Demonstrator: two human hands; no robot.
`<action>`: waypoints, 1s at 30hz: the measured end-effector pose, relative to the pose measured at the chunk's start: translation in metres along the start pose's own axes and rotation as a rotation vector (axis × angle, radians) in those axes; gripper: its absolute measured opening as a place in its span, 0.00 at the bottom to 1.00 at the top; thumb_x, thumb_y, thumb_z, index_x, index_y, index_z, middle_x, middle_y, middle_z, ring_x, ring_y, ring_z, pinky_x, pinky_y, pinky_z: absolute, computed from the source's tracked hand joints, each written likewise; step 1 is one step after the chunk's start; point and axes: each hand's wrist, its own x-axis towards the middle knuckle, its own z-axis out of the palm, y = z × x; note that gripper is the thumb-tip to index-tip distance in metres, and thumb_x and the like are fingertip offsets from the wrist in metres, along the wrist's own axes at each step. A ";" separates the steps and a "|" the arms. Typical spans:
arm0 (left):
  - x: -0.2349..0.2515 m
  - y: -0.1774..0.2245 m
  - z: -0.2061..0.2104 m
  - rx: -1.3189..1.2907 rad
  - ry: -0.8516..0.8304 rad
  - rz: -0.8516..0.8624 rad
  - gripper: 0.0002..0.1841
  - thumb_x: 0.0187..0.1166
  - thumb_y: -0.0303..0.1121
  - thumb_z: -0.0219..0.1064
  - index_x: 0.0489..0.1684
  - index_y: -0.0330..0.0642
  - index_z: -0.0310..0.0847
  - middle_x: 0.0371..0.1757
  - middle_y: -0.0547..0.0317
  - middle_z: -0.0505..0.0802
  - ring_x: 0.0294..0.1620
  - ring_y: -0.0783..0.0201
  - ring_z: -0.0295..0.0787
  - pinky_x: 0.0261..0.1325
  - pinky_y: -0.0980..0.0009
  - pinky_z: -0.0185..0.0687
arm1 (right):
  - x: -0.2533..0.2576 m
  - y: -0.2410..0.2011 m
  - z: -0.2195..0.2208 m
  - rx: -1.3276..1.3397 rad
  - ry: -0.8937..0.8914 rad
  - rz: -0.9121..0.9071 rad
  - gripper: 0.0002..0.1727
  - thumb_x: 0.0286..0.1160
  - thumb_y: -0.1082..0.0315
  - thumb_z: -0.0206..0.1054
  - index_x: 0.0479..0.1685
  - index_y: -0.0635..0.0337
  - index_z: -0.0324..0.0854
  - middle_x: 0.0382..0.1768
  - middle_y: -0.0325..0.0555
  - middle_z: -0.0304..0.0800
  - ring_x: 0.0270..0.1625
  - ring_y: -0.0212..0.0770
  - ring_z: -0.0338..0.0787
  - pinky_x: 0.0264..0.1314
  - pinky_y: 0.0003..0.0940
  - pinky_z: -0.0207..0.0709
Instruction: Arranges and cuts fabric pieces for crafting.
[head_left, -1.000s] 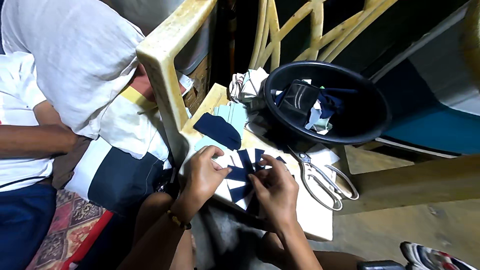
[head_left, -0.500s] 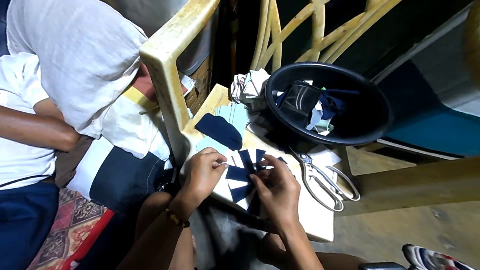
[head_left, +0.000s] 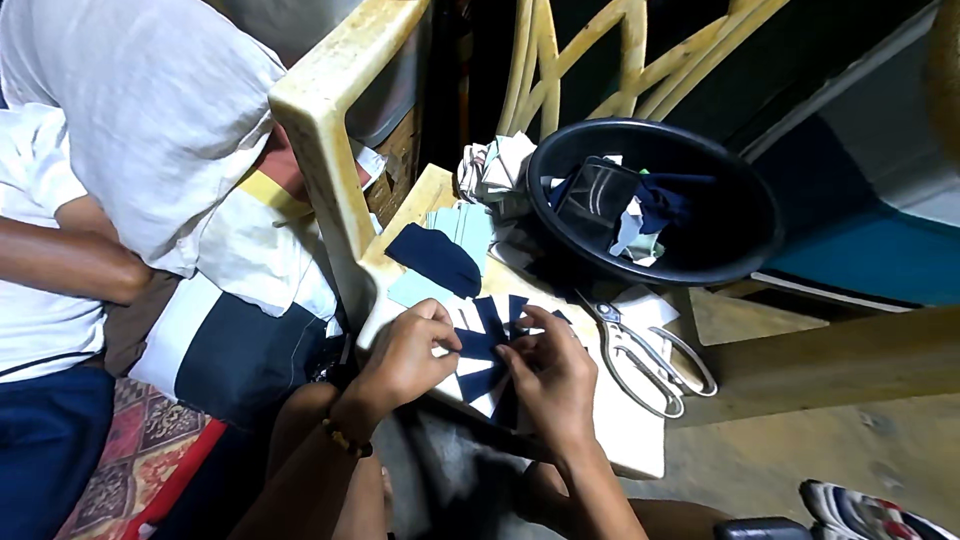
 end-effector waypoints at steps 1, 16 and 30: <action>0.000 0.000 0.000 0.000 -0.001 -0.002 0.06 0.72 0.29 0.73 0.39 0.39 0.95 0.54 0.50 0.90 0.49 0.65 0.86 0.53 0.70 0.82 | 0.000 0.000 0.000 -0.002 0.000 0.003 0.25 0.58 0.79 0.75 0.60 0.78 0.82 0.46 0.61 0.89 0.32 0.33 0.89 0.37 0.22 0.85; 0.002 0.003 0.003 0.063 0.031 -0.012 0.09 0.75 0.30 0.72 0.47 0.39 0.94 0.53 0.49 0.89 0.47 0.63 0.85 0.52 0.68 0.81 | 0.000 -0.001 0.001 -0.044 0.015 -0.046 0.24 0.55 0.82 0.73 0.58 0.77 0.84 0.46 0.63 0.87 0.32 0.34 0.85 0.37 0.21 0.80; 0.003 0.002 0.004 0.035 0.054 0.009 0.07 0.72 0.28 0.75 0.43 0.40 0.95 0.50 0.49 0.89 0.45 0.65 0.85 0.50 0.72 0.82 | -0.033 -0.014 0.014 -0.531 -0.408 -0.251 0.49 0.78 0.32 0.51 0.76 0.74 0.76 0.83 0.63 0.72 0.83 0.65 0.74 0.82 0.61 0.67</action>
